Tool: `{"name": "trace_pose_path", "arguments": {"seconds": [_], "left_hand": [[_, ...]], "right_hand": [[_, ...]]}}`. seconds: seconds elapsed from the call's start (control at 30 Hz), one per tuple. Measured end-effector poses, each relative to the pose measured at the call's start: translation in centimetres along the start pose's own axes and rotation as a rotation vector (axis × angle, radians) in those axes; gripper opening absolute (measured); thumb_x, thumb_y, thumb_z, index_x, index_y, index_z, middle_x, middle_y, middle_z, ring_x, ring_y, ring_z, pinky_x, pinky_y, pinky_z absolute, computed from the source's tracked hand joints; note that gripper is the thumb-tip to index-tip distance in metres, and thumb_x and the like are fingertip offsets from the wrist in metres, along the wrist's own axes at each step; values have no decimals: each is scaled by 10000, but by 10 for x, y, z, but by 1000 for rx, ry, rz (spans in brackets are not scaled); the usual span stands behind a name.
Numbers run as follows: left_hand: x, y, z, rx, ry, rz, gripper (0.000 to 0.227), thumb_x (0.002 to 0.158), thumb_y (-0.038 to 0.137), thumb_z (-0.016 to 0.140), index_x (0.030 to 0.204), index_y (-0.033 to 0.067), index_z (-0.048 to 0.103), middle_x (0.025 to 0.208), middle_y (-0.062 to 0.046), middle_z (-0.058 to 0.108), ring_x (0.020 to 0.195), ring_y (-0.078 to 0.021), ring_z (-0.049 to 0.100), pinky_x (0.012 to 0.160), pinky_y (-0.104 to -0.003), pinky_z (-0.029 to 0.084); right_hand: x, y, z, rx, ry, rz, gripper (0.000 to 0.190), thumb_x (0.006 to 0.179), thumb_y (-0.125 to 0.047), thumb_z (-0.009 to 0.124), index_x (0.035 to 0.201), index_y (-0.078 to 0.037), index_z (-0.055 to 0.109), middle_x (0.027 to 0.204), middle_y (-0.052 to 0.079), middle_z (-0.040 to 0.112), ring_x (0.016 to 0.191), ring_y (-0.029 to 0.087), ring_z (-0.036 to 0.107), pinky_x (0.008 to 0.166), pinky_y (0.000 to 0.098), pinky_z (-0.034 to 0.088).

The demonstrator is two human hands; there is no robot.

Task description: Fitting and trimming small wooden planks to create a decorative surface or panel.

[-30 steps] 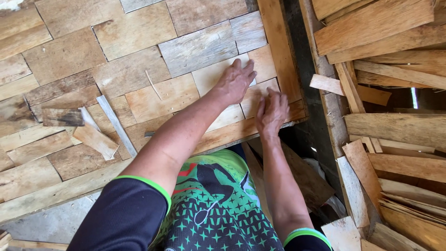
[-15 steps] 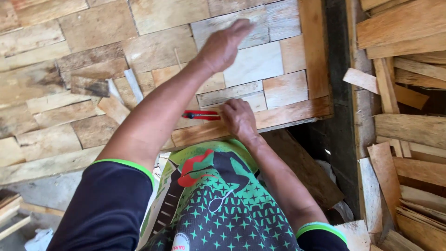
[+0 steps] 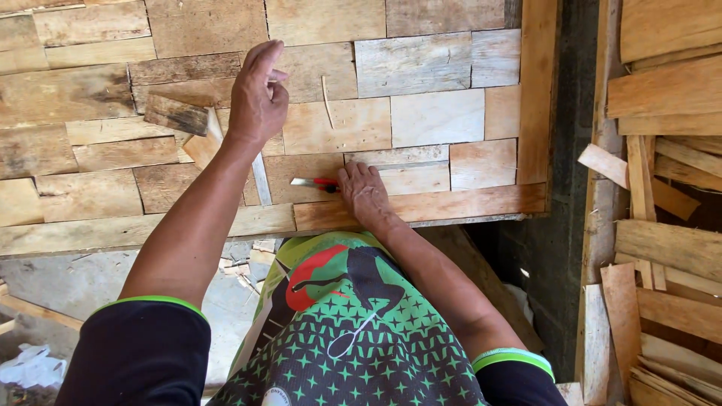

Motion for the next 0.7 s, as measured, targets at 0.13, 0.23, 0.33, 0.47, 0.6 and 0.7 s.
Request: {"name": "trace_pose_path", "arguments": {"seconds": [0.13, 0.23, 0.33, 0.47, 0.6, 0.7], "left_hand": [[3, 17, 9, -82, -6, -41, 674, 881, -174, 579, 1509, 61, 511, 1492, -162, 542, 1109, -262, 734, 866, -313, 645], [19, 36, 28, -152, 24, -7, 617, 896, -155, 600, 1474, 50, 530, 1446, -158, 581, 1100, -263, 723, 917, -343, 619], [33, 51, 70, -166, 76, 2, 556, 899, -126, 624, 1422, 52, 558, 1375, -153, 632, 1119, -263, 716, 967, -360, 600], [38, 87, 147, -29, 74, 116, 442, 882, -73, 655, 1306, 45, 623, 1335, -182, 665, 1229, -351, 647, 1068, -443, 550], [33, 135, 244, 78, -251, 182, 379, 964, -91, 579, 1294, 79, 652, 1437, -177, 622, 1332, -336, 599, 1126, -419, 513], [30, 182, 282, 135, -457, 302, 525, 823, -106, 544, 1325, 25, 622, 1496, -212, 522, 1394, -355, 493, 1115, -438, 475]], "right_hand": [[-2, 1, 3, -43, -65, 2, 110, 968, -162, 583, 1038, -93, 630, 1047, 124, 616, 1025, 296, 592, 880, 432, 468], [-12, 12, -19, -26, -85, 76, 144, 941, -150, 566, 1054, -81, 621, 1045, 136, 621, 1001, 304, 592, 856, 433, 465], [-43, 47, -52, 101, -46, 314, 132, 952, -145, 557, 1044, -74, 619, 983, 150, 648, 935, 317, 611, 818, 462, 472], [-105, 109, -107, 465, 177, 775, 99, 1108, -115, 480, 1112, -43, 549, 899, 167, 693, 792, 346, 678, 666, 507, 505], [-147, 169, -124, 417, 232, 944, 307, 1010, -9, 484, 1313, -46, 517, 925, 209, 704, 841, 359, 685, 688, 523, 517], [-167, 201, -127, 327, 520, 801, 713, 905, 83, 494, 1583, -87, 356, 1160, 276, 675, 964, 418, 670, 791, 536, 542]]}}
Point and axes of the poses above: each hand's wrist, its own x-axis towards the middle knuckle, its own z-axis out of the palm, y = z × x, the point moved 3 cm from there along x, towards the middle knuckle
